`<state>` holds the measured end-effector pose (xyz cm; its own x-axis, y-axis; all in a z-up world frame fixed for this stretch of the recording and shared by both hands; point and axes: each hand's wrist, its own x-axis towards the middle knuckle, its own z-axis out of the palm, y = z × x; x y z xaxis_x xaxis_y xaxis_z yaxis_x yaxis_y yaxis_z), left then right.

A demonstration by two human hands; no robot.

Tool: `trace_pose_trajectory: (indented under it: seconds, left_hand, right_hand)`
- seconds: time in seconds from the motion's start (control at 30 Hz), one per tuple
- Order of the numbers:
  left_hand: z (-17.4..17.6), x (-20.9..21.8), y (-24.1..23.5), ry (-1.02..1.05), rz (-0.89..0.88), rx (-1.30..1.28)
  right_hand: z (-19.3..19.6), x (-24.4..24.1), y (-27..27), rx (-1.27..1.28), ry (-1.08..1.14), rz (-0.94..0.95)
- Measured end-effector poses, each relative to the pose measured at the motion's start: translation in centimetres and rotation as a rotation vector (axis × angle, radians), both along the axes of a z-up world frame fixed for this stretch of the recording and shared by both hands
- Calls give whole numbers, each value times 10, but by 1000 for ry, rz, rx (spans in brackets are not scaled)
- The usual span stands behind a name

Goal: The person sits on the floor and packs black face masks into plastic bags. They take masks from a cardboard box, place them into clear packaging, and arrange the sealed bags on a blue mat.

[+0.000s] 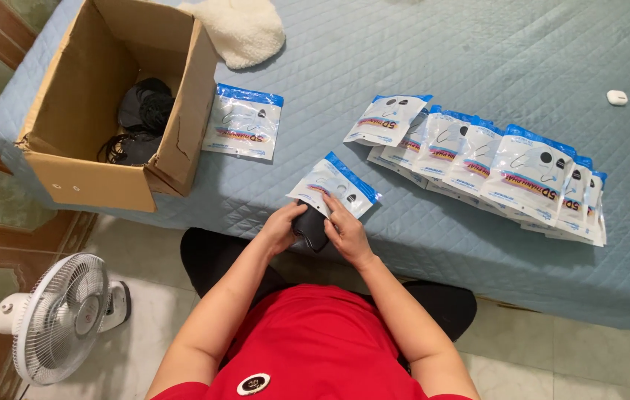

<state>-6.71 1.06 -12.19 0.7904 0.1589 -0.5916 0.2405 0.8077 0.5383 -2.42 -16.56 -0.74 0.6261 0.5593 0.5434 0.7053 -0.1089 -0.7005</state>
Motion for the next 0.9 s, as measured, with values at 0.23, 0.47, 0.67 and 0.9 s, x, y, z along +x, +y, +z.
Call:
trace_pose_trajectory:
  seconds: [0.23,0.47,0.67,0.9]
  left_hand:
    - [38,16,-25,65,80,207]
    - [103,-14,-44,-81,-43,41]
    - [89,-11,-43,-19,-127,331]
    - [100,-6,-51,6,-146,314]
  right_hand:
    - [-10,-12,0,20,-88,53]
    - [-7,-2,-15,-2,-81,-74]
    - [-22,-10,-19,-3,-67,-11]
    - [-59,-18,-61,-65,287,-462]
